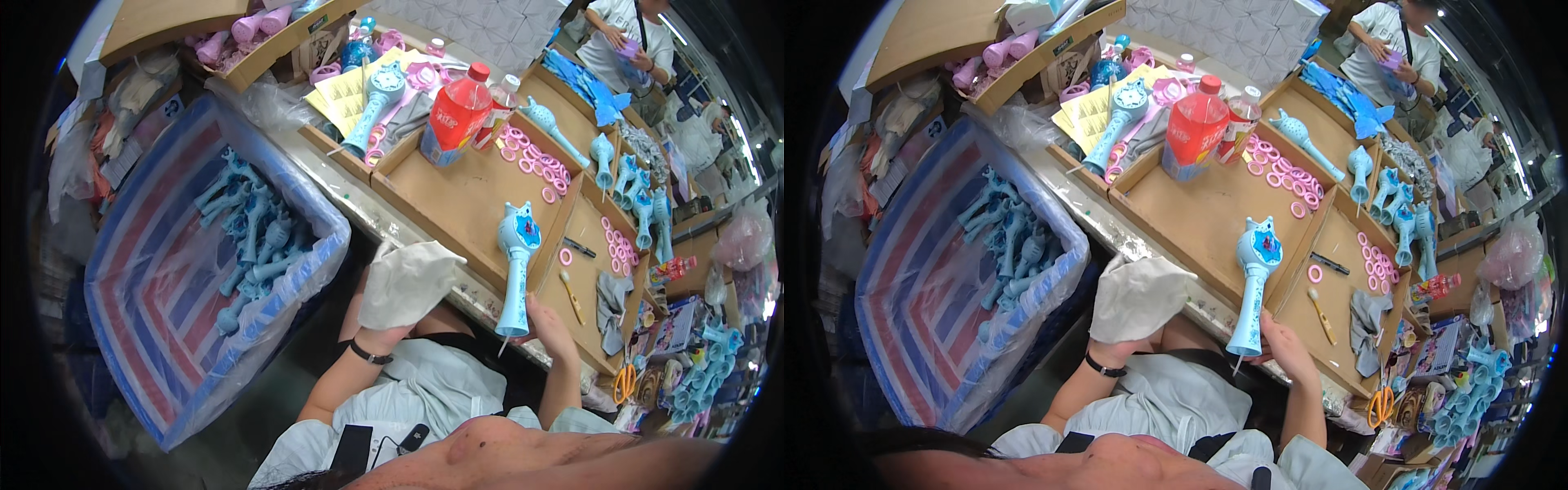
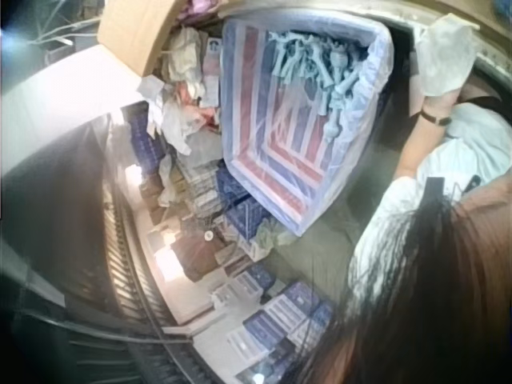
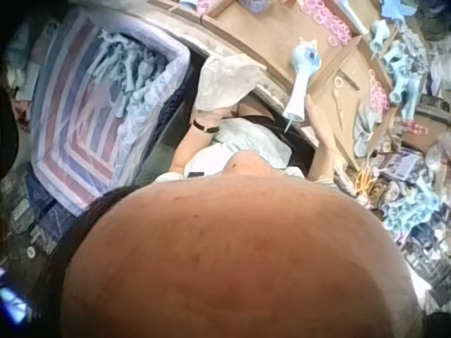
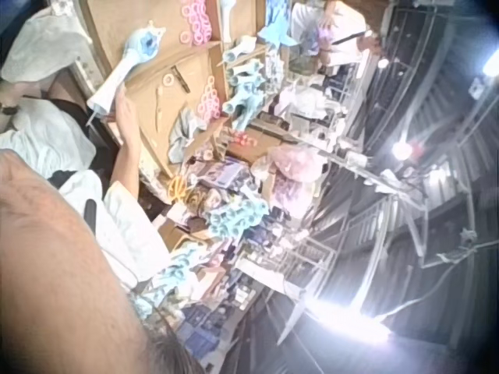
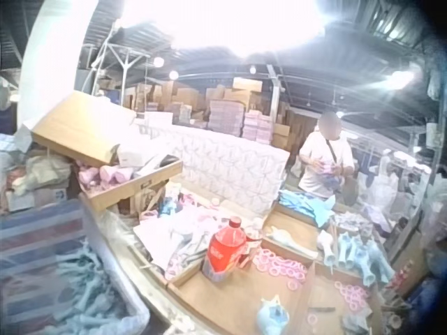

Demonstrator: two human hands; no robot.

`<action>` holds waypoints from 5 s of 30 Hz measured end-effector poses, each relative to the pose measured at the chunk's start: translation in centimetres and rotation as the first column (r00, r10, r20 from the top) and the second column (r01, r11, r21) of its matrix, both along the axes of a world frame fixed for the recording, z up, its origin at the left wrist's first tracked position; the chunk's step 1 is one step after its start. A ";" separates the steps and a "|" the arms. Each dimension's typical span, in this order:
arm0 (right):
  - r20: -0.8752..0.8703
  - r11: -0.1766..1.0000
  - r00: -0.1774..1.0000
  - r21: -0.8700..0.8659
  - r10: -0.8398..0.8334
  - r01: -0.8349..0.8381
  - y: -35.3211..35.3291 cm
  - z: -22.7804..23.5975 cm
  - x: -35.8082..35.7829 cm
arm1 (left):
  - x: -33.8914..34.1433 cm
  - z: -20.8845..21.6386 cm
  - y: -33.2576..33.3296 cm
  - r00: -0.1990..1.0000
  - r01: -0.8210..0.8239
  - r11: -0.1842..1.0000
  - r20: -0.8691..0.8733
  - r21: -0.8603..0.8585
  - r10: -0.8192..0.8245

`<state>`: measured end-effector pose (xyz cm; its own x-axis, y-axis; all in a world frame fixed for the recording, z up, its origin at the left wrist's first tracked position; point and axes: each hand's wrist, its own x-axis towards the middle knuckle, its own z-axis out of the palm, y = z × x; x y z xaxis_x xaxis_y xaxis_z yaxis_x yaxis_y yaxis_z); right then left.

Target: The person wipes light blue plastic toys with a white cloth, occasionally using a small brush to clean crevices. They pick up toys from a bin, wipe them, and place them on a table, repeating the process for multiple items.

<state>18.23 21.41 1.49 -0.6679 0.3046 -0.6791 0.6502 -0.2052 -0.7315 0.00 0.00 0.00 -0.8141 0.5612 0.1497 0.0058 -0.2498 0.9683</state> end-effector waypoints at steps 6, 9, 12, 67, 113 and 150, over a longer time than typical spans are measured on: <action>-0.436 0.673 0.892 0.695 0.116 0.253 2.0 6.3 -7.4 | -2.9 -0.8 0.2 0.584 -0.317 0.907 -0.811 -0.278 -0.045; -0.542 0.452 0.615 0.835 0.573 0.315 2.9 4.8 -17.7 | -1.8 -2.5 -0.5 0.940 -0.086 0.988 -0.339 -0.125 0.039; -0.575 0.212 0.723 0.816 0.383 0.537 2.9 2.5 -28.4 | -1.4 -4.7 -1.7 0.715 -0.027 0.767 0.549 0.641 -0.433; -0.724 0.681 0.581 0.638 0.372 0.359 0.4 -0.4 -28.9 | -2.0 -2.0 -2.4 0.563 -0.170 0.738 0.679 0.653 -0.471; -0.414 0.815 0.909 -0.545 -0.054 -0.200 -9.4 -3.2 -1.8 | 1.2 -4.1 0.2 0.942 0.097 0.977 0.300 0.189 -0.152; -0.385 0.873 0.922 -0.432 0.048 -0.226 -11.4 -4.1 -2.1 | 1.3 -3.8 0.5 0.863 -0.185 0.929 -0.505 -0.320 -0.002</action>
